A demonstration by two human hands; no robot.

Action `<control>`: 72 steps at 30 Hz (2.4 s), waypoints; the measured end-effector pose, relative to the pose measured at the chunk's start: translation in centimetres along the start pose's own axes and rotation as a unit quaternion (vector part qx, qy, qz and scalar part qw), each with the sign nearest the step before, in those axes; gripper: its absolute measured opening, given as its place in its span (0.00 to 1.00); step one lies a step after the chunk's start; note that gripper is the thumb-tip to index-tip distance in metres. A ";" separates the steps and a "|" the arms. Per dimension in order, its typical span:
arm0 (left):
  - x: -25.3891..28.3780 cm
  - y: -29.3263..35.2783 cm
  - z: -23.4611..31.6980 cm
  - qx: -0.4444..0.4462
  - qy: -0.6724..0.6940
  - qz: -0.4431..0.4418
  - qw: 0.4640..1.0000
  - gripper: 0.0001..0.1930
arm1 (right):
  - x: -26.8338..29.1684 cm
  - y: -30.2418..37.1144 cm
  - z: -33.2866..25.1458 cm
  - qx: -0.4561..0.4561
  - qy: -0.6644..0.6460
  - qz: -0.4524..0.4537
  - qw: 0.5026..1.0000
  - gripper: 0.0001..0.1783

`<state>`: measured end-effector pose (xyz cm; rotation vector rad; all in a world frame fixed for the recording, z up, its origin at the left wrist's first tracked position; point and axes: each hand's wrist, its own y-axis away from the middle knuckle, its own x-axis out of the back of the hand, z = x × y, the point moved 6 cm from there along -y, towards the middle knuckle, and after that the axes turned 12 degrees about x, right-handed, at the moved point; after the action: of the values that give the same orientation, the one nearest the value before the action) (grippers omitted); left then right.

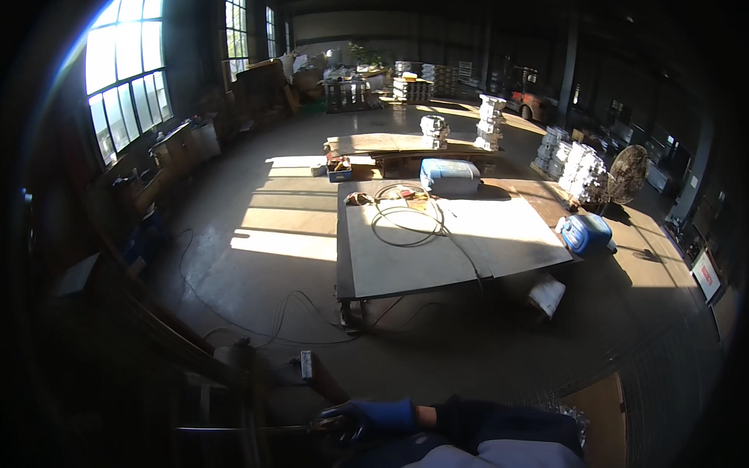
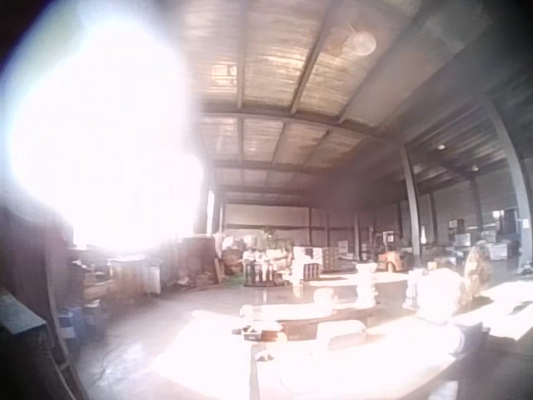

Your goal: The person repeatedly picks up metal castings from a wire basket, uses a wire brush to scrub their surfaces, and places them back into the basket. The process is repeated for multiple parts in a workshop setting.

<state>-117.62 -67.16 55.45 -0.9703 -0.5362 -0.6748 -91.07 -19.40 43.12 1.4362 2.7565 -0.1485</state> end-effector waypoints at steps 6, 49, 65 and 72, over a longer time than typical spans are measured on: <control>16.0 14.1 -3.0 0.059 -0.001 0.077 0.995 0.14 | -2.6 -3.8 -4.1 0.060 0.112 -0.154 0.980 0.45; 46.6 109.4 -6.3 0.620 0.027 0.660 0.423 0.15 | -44.4 28.5 -7.4 0.446 0.178 -0.711 0.514 0.14; 50.2 107.3 5.1 0.421 0.160 0.752 0.481 0.17 | -46.6 23.5 -12.2 0.216 0.037 -0.726 0.652 0.20; 52.0 97.3 15.9 0.584 -0.369 0.386 0.611 0.21 | -47.3 20.8 -11.2 0.342 0.116 -0.765 0.533 0.20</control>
<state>-13.52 -29.14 43.56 -0.0496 -0.9842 0.9243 -46.69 -45.06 56.13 -1.6405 3.1557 -1.1163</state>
